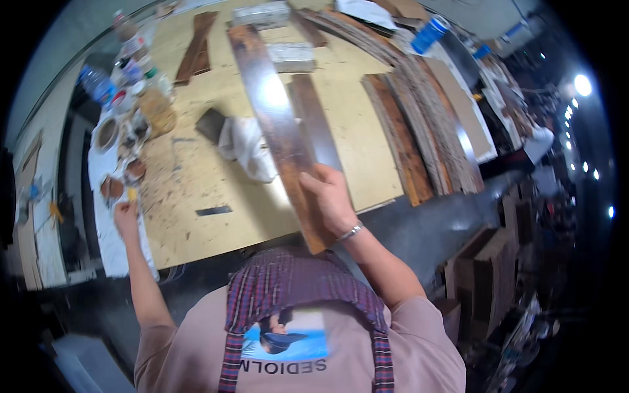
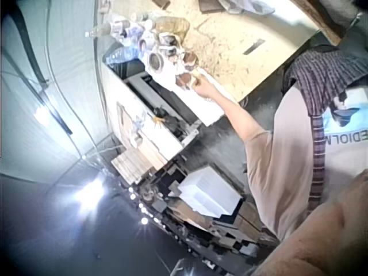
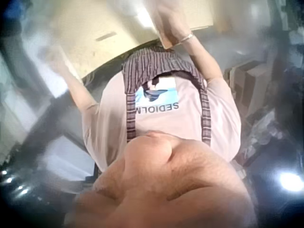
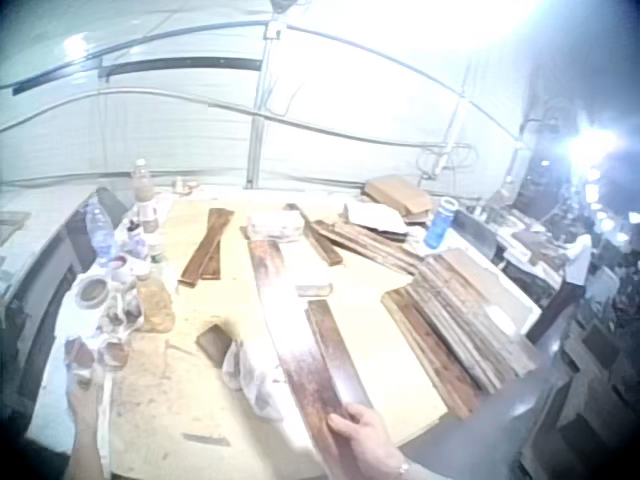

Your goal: The person wipes down wooden planks with a cloth and then applies a finish using a small sponge-like block.

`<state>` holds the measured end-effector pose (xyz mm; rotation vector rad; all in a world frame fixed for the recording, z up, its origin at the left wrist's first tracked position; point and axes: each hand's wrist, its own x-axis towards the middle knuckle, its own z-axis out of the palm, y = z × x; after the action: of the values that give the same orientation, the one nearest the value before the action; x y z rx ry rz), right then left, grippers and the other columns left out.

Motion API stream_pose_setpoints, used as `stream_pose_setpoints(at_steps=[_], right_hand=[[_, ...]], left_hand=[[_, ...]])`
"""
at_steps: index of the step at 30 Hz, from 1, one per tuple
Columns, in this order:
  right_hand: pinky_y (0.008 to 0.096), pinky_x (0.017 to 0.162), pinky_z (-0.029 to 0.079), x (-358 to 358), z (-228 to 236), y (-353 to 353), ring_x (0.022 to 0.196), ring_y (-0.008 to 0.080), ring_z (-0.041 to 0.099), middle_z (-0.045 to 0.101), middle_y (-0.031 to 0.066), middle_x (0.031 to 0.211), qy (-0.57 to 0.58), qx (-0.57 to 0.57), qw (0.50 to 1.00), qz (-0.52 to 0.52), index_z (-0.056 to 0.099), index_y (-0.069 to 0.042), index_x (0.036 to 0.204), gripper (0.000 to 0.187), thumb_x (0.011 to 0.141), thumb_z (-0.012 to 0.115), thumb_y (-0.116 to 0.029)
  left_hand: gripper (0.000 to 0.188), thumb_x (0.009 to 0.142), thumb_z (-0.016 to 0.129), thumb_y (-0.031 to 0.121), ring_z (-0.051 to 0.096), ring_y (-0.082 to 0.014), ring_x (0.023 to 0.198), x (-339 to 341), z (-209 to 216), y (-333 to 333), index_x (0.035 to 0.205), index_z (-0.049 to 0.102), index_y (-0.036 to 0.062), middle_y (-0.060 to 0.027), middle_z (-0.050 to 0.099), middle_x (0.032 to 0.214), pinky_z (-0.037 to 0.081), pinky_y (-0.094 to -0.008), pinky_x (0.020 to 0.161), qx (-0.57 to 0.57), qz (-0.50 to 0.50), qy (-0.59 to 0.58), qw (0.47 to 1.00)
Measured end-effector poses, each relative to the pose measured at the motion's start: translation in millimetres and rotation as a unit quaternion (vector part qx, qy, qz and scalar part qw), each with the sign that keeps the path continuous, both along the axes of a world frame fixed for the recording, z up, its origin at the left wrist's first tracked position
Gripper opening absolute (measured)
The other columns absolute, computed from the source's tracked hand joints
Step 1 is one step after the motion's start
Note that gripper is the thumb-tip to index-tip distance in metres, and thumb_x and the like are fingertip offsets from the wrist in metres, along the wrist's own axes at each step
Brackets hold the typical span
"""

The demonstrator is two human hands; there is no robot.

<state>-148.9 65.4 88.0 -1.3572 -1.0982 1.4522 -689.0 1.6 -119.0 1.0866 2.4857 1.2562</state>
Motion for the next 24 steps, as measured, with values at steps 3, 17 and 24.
stream_pose_setpoints(at_steps=[3,17,24], right_hand=[[0.0241,0.062,0.035,8,-5,5,0.068,0.0041,0.044,0.050,-0.0066,0.071,0.009,0.016,1.000,-0.020,0.056,-0.006,0.075,0.021,0.092,0.065,-0.014],[0.0264,0.071,0.049,24,22,16,0.082,0.0135,0.062,0.065,0.0065,0.090,0.086,-0.055,0.994,-0.037,0.063,0.003,0.100,0.015,0.091,0.063,-0.009],[0.0278,0.070,0.050,37,9,6,0.079,0.0127,0.061,0.065,0.0052,0.088,0.103,-0.057,0.992,-0.042,0.064,0.004,0.099,0.016,0.092,0.062,-0.010]], left_hand=[[0.025,0.086,0.071,0.012,0.062,-0.0157,0.085,51,56,12,0.105,0.063,-0.0017,-0.0116,0.067,0.099,0.052,-0.0302,0.074,0.162,0.024,-0.065,0.984],[0.048,0.058,0.077,0.006,0.061,-0.0322,0.084,377,202,30,0.105,0.065,0.0054,-0.0124,0.061,0.094,0.051,-0.0404,0.072,0.244,-0.570,0.036,0.783],[0.047,0.060,0.077,0.004,0.060,-0.0296,0.083,389,211,39,0.106,0.065,0.0026,-0.0125,0.062,0.093,0.050,-0.0381,0.072,0.253,-0.578,0.042,0.774]])
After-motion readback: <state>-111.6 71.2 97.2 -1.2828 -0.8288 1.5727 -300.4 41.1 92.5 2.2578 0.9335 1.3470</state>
